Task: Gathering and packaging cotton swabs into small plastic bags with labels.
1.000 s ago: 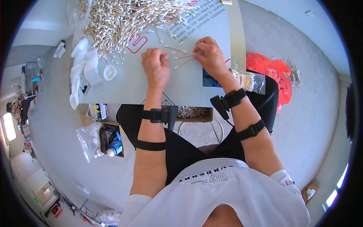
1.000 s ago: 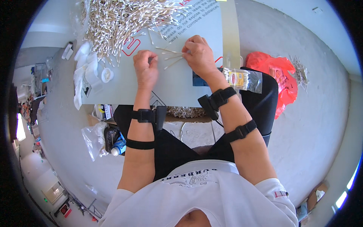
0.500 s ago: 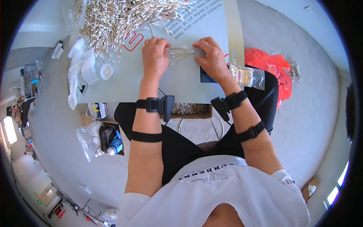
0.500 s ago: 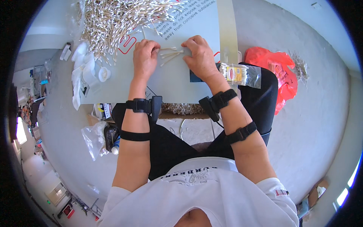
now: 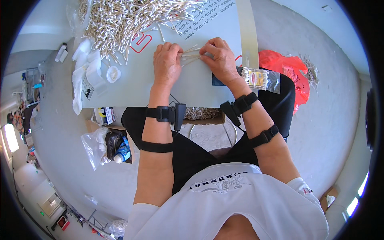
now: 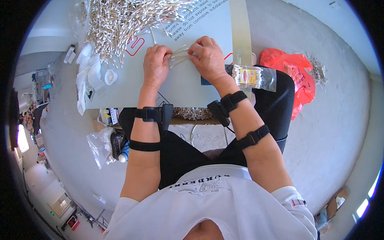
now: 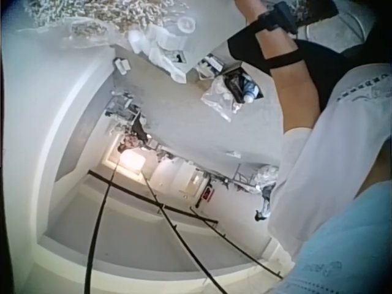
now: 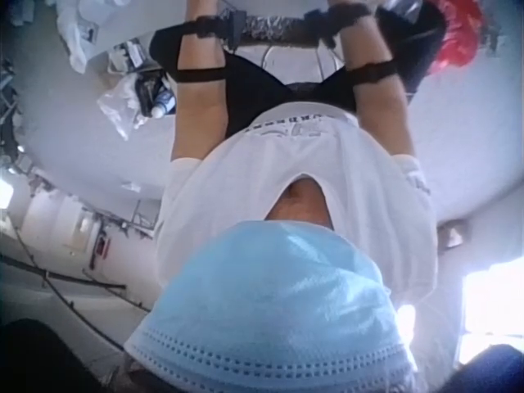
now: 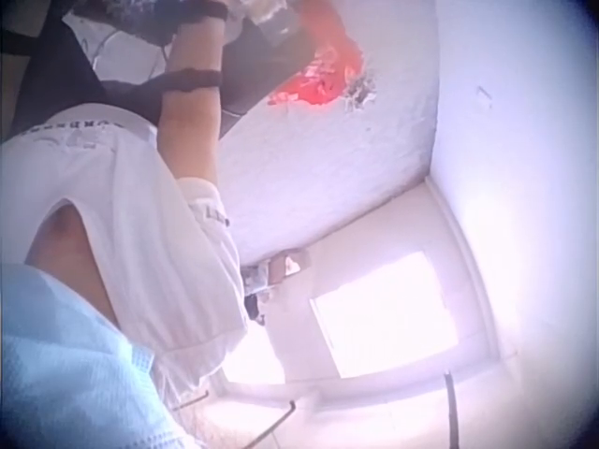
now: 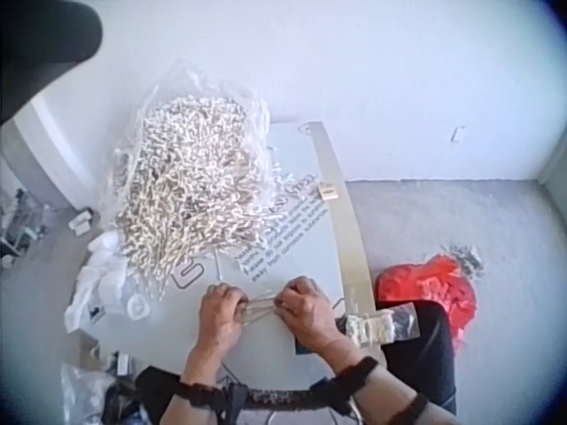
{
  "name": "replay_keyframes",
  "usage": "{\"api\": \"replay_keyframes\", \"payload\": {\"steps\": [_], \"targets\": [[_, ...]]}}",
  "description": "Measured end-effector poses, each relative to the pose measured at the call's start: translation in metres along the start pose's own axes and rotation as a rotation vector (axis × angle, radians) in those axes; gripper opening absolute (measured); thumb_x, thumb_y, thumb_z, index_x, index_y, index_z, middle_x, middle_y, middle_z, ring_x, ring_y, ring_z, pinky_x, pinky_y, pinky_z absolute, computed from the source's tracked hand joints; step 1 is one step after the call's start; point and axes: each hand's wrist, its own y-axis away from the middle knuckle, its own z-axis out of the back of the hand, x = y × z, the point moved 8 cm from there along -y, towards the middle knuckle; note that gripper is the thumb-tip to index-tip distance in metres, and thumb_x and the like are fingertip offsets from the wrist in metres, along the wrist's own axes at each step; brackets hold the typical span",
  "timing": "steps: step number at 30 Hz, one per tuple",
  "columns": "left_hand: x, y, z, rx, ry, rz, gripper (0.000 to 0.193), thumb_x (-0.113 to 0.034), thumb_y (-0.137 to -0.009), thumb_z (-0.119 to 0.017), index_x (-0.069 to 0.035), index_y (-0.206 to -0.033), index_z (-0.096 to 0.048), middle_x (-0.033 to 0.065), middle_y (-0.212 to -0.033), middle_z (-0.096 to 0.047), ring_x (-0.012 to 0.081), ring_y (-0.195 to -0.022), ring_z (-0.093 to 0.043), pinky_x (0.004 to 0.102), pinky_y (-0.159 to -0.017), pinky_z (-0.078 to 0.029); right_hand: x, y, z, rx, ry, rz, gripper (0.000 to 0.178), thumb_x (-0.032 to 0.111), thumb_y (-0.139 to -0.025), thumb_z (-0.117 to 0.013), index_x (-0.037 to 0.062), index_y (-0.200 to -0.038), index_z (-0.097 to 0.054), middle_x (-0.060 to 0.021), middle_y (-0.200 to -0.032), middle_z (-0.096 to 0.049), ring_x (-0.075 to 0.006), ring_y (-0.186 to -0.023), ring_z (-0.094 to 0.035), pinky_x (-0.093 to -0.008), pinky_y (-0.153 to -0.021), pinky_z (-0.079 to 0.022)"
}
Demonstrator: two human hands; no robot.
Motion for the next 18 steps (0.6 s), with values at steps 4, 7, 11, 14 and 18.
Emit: {"api": "replay_keyframes", "payload": {"steps": [4, 7, 11, 14, 18], "targets": [[-0.002, -0.002, 0.0, 0.053, 0.006, -0.025, 0.011, -0.001, -0.077, -0.066, -0.01, -0.082, -0.062, 0.0044, -0.084, -0.059, 0.0277, -0.088, -0.055, 0.0407, -0.079, -0.043, 0.008, 0.001, 0.001, 0.018, 0.062, 0.09, 0.011, 0.007, -0.071, -0.072, 0.0087, -0.081, -0.067, -0.0075, -0.096, -0.058, -0.0291, -0.097, -0.057, -0.0389, -0.084, -0.048], [-0.004, -0.002, -0.005, 0.159, 0.022, -0.025, 0.01, -0.002, -0.076, -0.066, -0.01, -0.081, -0.061, 0.0048, -0.085, -0.06, 0.028, -0.088, -0.055, 0.0408, -0.079, -0.044, 0.008, 0.003, 0.003, 0.009, 0.053, 0.143, 0.012, 0.008, -0.067, -0.073, 0.01, -0.078, -0.067, -0.0055, -0.094, -0.059, -0.0284, -0.093, -0.057, -0.04, -0.081, -0.048], [-0.001, 0.001, -0.012, 0.267, 0.089, 0.028, 0.009, -0.004, -0.075, -0.066, -0.009, -0.081, -0.061, 0.0045, -0.085, -0.061, 0.0281, -0.089, -0.056, 0.0419, -0.08, -0.044, 0.004, 0.008, 0.01, -0.024, -0.092, 0.076, 0.015, 0.009, -0.067, -0.073, 0.0082, -0.08, -0.066, -0.0065, -0.091, -0.059, -0.0288, -0.091, -0.057, -0.0391, -0.08, -0.048], [0.029, -0.005, 0.002, -0.004, 0.124, 0.215, 0.009, -0.007, -0.076, -0.067, -0.009, -0.082, -0.062, 0.0064, -0.087, -0.061, 0.0297, -0.09, -0.056, 0.0432, -0.081, -0.045, 0.0, 0.002, 0.008, -0.014, -0.147, -0.037, 0.018, 0.013, -0.069, -0.074, 0.0059, -0.082, -0.064, -0.008, -0.089, -0.06, -0.0296, -0.087, -0.059, -0.0392, -0.076, -0.05], [0.051, -0.02, 0.015, -0.184, -0.107, 0.296, 0.014, -0.014, -0.077, -0.07, -0.006, -0.086, -0.063, 0.012, -0.092, -0.062, 0.0331, -0.094, -0.055, 0.0454, -0.083, -0.045, 0.003, -0.023, -0.001, -0.044, -0.082, -0.168, 0.025, 0.022, -0.075, -0.074, 0.0044, -0.09, -0.065, -0.011, -0.092, -0.062, -0.0309, -0.085, -0.062, -0.0407, -0.072, -0.051]]}}
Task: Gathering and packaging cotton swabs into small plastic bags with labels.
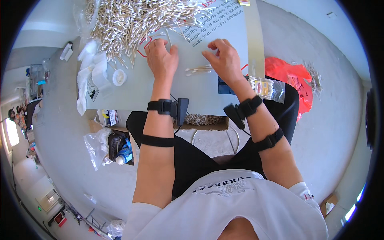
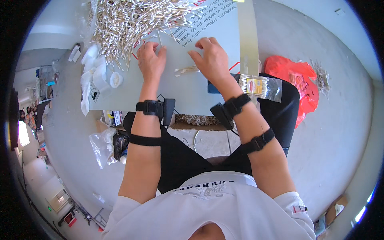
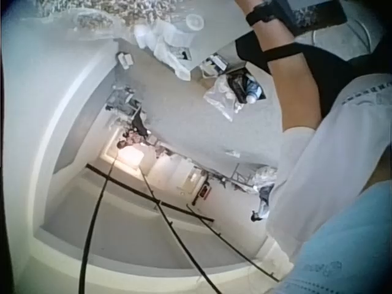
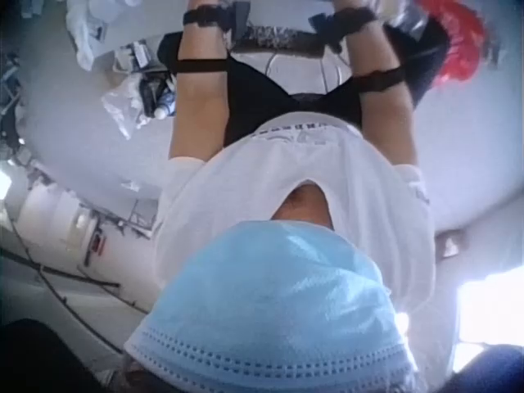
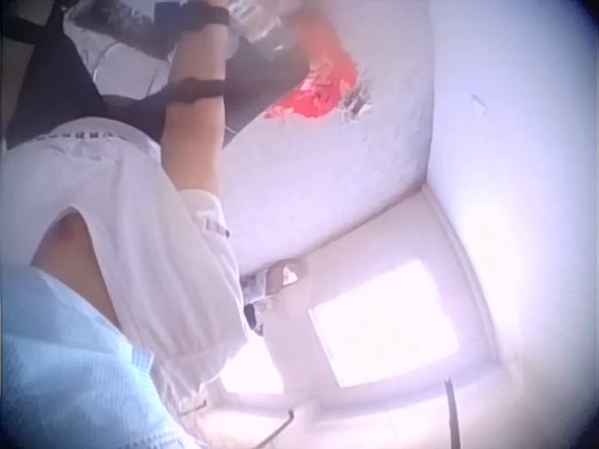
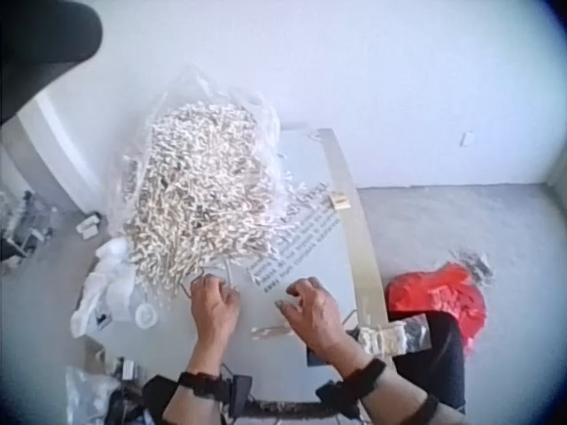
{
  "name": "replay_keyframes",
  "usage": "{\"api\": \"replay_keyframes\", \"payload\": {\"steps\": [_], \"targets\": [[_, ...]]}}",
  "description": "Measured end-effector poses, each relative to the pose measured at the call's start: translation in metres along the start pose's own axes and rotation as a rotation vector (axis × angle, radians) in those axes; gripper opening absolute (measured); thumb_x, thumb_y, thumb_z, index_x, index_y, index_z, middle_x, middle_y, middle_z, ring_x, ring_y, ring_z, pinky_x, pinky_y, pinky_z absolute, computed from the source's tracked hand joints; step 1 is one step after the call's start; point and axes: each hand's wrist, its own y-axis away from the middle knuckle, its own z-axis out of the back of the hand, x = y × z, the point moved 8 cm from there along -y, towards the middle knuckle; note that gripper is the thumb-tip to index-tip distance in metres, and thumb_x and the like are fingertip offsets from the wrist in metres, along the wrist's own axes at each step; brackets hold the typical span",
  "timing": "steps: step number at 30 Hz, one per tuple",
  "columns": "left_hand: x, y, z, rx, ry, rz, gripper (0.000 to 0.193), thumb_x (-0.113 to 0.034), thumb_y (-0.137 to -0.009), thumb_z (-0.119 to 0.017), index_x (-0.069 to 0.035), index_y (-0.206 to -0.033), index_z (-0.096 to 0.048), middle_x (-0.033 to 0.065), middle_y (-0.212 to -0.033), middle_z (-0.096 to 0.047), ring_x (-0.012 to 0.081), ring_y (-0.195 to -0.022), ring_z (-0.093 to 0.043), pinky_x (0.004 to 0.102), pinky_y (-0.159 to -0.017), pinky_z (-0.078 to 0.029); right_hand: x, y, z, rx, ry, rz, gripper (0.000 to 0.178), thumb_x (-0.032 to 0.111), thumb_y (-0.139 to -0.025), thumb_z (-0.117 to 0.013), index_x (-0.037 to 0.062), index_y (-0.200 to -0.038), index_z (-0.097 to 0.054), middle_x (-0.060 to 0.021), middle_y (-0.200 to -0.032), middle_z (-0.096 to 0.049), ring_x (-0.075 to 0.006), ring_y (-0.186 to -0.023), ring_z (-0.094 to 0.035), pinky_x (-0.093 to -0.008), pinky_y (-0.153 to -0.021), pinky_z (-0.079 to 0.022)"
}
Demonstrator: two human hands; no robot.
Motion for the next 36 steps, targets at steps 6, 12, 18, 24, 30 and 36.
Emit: {"api": "replay_keyframes", "payload": {"steps": [6, 12, 18, 24, 30, 36], "targets": [[0.006, -0.019, -0.013, 0.023, -0.188, 0.097, 0.015, -0.019, -0.077, -0.068, -0.006, -0.085, -0.064, 0.0125, -0.095, -0.063, 0.0353, -0.097, -0.057, 0.0488, -0.084, -0.045, 0.033, -0.06, -0.043, -0.017, 0.249, 0.124, 0.028, 0.028, -0.079, -0.071, 0.0056, -0.095, -0.068, -0.0149, -0.097, -0.063, -0.0328, -0.093, -0.062, -0.042, -0.079, -0.052], [0.016, -0.004, -0.012, 0.101, -0.153, 0.078, 0.01, -0.013, -0.077, -0.067, -0.007, -0.08, -0.06, 0.0094, -0.091, -0.062, 0.0342, -0.095, -0.057, 0.048, -0.08, -0.044, 0.004, -0.07, -0.056, -0.052, 0.318, 0.147, 0.012, 0.018, -0.081, -0.065, 0.007, -0.084, -0.065, -0.0121, -0.086, -0.06, -0.033, -0.083, -0.061, -0.0412, -0.074, -0.051], [-0.004, 0.011, 0.001, 0.145, 0.013, -0.156, 0.013, -0.006, -0.075, -0.069, -0.009, -0.082, -0.058, 0.0062, -0.085, -0.058, 0.0291, -0.089, -0.054, 0.0438, -0.078, -0.041, 0.01, -0.046, -0.032, 0.126, 0.171, 0.256, 0.007, 0.011, -0.079, -0.065, 0.0052, -0.079, -0.062, -0.0101, -0.083, -0.059, -0.0317, -0.08, -0.062, -0.0406, -0.071, -0.05], [-0.026, 0.011, -0.008, 0.239, 0.067, -0.253, 0.014, -0.005, -0.072, -0.07, -0.01, -0.079, -0.059, 0.0032, -0.082, -0.057, 0.0258, -0.086, -0.054, 0.0418, -0.076, -0.04, 0.012, -0.054, -0.04, 0.545, 0.177, 0.289, 0.009, 0.01, -0.077, -0.069, 0.0052, -0.081, -0.063, -0.01, -0.082, -0.062, -0.0292, -0.078, -0.063, -0.0384, -0.07, -0.051], [-0.025, 0.009, -0.013, 0.287, 0.123, -0.246, 0.014, -0.008, -0.072, -0.073, -0.011, -0.075, -0.059, 0.0019, -0.079, -0.056, 0.0249, -0.085, -0.054, 0.0416, -0.074, -0.039, 0.019, -0.09, -0.03, 0.109, 0.122, 0.302, 0.014, 0.013, -0.078, -0.068, 0.0096, -0.092, -0.069, -0.0094, -0.088, -0.062, -0.0294, -0.08, -0.064, -0.0395, -0.072, -0.051], [-0.033, 0.012, -0.012, 0.253, 0.117, -0.302, 0.012, -0.006, -0.07, -0.072, -0.01, -0.075, -0.062, 0.0011, -0.079, -0.058, 0.0246, -0.081, -0.054, 0.0391, -0.073, -0.039, 0.015, -0.109, -0.055, 0.055, 0.412, 0.312, 0.009, 0.015, -0.08, -0.064, 0.0129, -0.087, -0.07, -0.0109, -0.099, -0.06, -0.0299, -0.099, -0.061, -0.0427, -0.079, -0.053]]}}
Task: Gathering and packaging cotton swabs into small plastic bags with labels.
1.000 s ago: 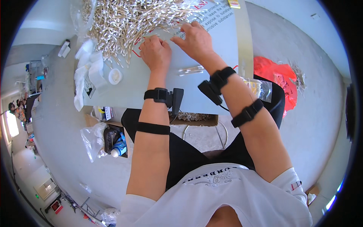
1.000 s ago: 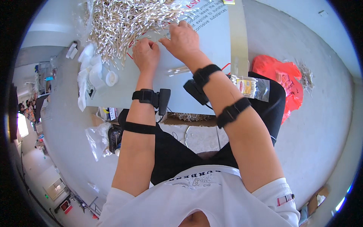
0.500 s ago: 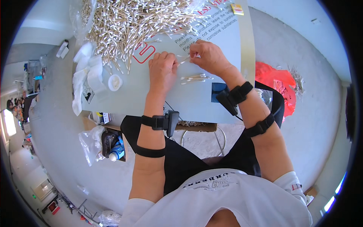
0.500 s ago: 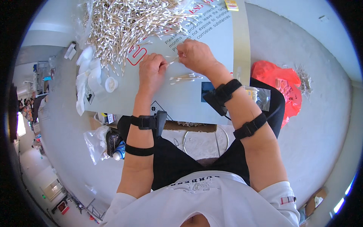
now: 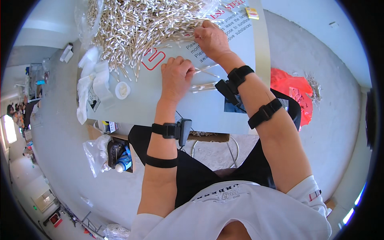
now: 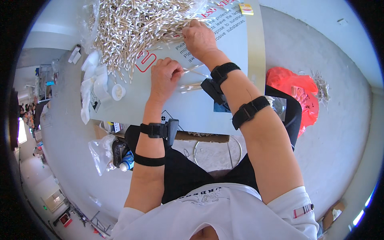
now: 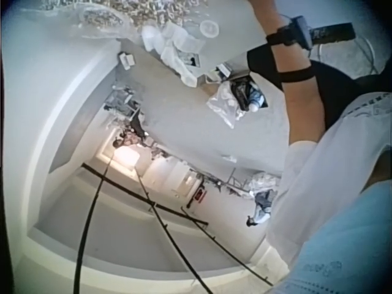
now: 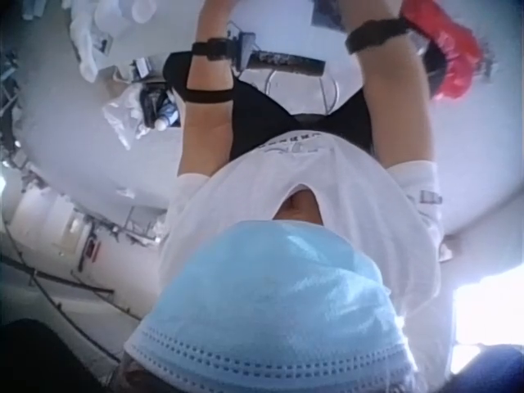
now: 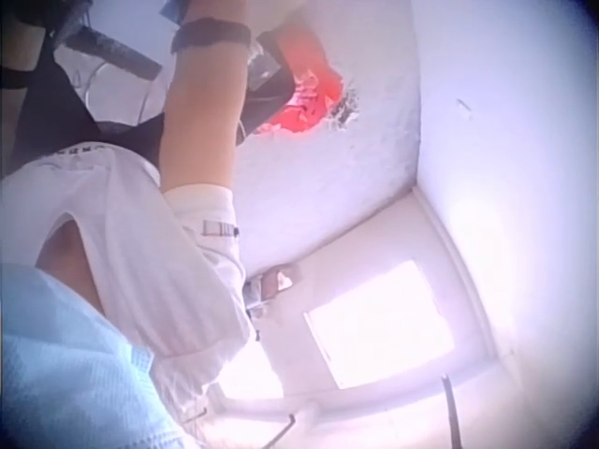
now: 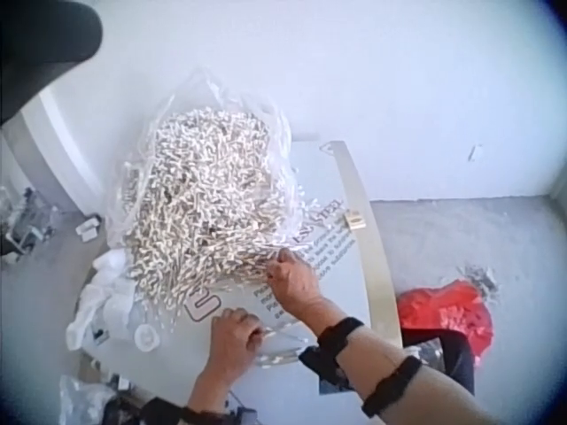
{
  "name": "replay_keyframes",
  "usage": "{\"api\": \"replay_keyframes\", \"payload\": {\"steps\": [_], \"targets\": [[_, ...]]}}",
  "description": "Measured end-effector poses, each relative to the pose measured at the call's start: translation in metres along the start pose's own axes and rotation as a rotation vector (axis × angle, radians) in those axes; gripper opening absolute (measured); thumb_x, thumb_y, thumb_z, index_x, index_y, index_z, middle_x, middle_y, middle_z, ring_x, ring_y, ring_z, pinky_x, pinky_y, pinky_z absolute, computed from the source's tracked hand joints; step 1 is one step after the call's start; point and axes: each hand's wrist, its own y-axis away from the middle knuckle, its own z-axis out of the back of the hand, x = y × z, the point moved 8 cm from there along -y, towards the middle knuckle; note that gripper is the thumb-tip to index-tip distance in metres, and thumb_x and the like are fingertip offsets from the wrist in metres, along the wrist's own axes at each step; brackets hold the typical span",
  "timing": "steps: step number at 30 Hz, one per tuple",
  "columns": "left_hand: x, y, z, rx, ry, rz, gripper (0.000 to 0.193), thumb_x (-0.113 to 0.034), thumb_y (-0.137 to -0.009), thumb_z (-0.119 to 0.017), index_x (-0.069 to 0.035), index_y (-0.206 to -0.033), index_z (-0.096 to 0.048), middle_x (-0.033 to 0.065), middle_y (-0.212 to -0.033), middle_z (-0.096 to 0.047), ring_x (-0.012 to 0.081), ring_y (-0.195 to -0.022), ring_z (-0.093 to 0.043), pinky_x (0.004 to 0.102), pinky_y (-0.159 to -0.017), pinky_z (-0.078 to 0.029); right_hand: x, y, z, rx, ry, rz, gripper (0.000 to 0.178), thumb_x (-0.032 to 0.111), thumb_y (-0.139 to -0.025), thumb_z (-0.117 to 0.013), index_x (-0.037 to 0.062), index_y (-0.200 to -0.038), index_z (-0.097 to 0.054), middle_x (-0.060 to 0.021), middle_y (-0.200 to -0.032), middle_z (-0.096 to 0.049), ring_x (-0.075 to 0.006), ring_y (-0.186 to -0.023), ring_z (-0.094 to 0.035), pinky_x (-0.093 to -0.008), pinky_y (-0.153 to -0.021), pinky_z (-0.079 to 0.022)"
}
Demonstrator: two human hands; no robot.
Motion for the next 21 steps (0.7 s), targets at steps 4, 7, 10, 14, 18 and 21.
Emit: {"api": "replay_keyframes", "payload": {"steps": [4, 7, 10, 14, 18, 21], "targets": [[-0.007, 0.0, -0.002, 0.006, 0.037, -0.016, 0.011, -0.008, -0.071, -0.072, -0.012, -0.075, -0.063, -0.0003, -0.079, -0.057, 0.0229, -0.083, -0.053, 0.0383, -0.074, -0.037, -0.008, 0.005, 0.008, -0.056, -0.061, 0.0, 0.005, 0.013, -0.08, -0.065, 0.0081, -0.083, -0.065, -0.0086, -0.091, -0.058, -0.0309, -0.092, -0.06, -0.0418, -0.076, -0.051], [-0.01, 0.001, -0.004, 0.014, 0.043, -0.017, 0.012, -0.009, -0.071, -0.073, -0.012, -0.076, -0.063, -0.0002, -0.078, -0.057, 0.0227, -0.083, -0.053, 0.0383, -0.074, -0.037, -0.006, 0.013, 0.02, -0.04, -0.096, 0.022, 0.005, 0.011, -0.08, -0.064, 0.0069, -0.083, -0.065, -0.0088, -0.092, -0.058, -0.0313, -0.092, -0.06, -0.0415, -0.077, -0.051], [-0.005, 0.004, -0.006, -0.008, 0.086, 0.013, 0.018, -0.01, -0.07, -0.074, -0.011, -0.084, -0.063, 0.0013, -0.082, -0.057, 0.0234, -0.086, -0.053, 0.0383, -0.077, -0.038, -0.002, 0.032, 0.029, -0.011, -0.16, 0.032, 0.005, 0.009, -0.079, -0.065, 0.0056, -0.082, -0.063, -0.0091, -0.092, -0.058, -0.0313, -0.093, -0.06, -0.0411, -0.077, -0.05], [-0.003, 0.007, 0.009, -0.292, 0.207, 0.042, 0.034, -0.012, -0.069, -0.076, -0.008, -0.101, -0.063, 0.0052, -0.098, -0.057, 0.0273, -0.099, -0.052, 0.0386, -0.088, -0.04, 0.003, 0.06, 0.032, 0.052, -0.21, 0.086, 0.005, 0.008, -0.078, -0.066, 0.0047, -0.08, -0.062, -0.0097, -0.093, -0.058, -0.0306, -0.092, -0.06, -0.0405, -0.077, -0.051], [-0.009, 0.006, 0.003, -0.223, 0.135, 0.019, 0.035, -0.013, -0.07, -0.076, -0.009, -0.103, -0.064, 0.0059, -0.107, -0.056, 0.0293, -0.104, -0.051, 0.0391, -0.091, -0.04, 0.004, 0.069, 0.03, 0.202, -0.274, 0.017, 0.011, 0.013, -0.079, -0.069, 0.0048, -0.084, -0.064, -0.0111, -0.094, -0.06, -0.0302, -0.085, -0.062, -0.0398, -0.074, -0.051], [-0.01, 0.006, -0.004, -0.137, 0.062, 0.041, 0.029, -0.015, -0.071, -0.076, -0.01, -0.097, -0.065, 0.0055, -0.105, -0.057, 0.0287, -0.101, -0.051, 0.0399, -0.09, -0.04, -0.015, 0.051, 0.028, 0.04, -0.294, -0.154, 0.016, 0.018, -0.079, -0.07, 0.006, -0.089, -0.065, -0.0122, -0.094, -0.061, -0.0312, -0.084, -0.062, -0.0403, -0.074, -0.051]]}}
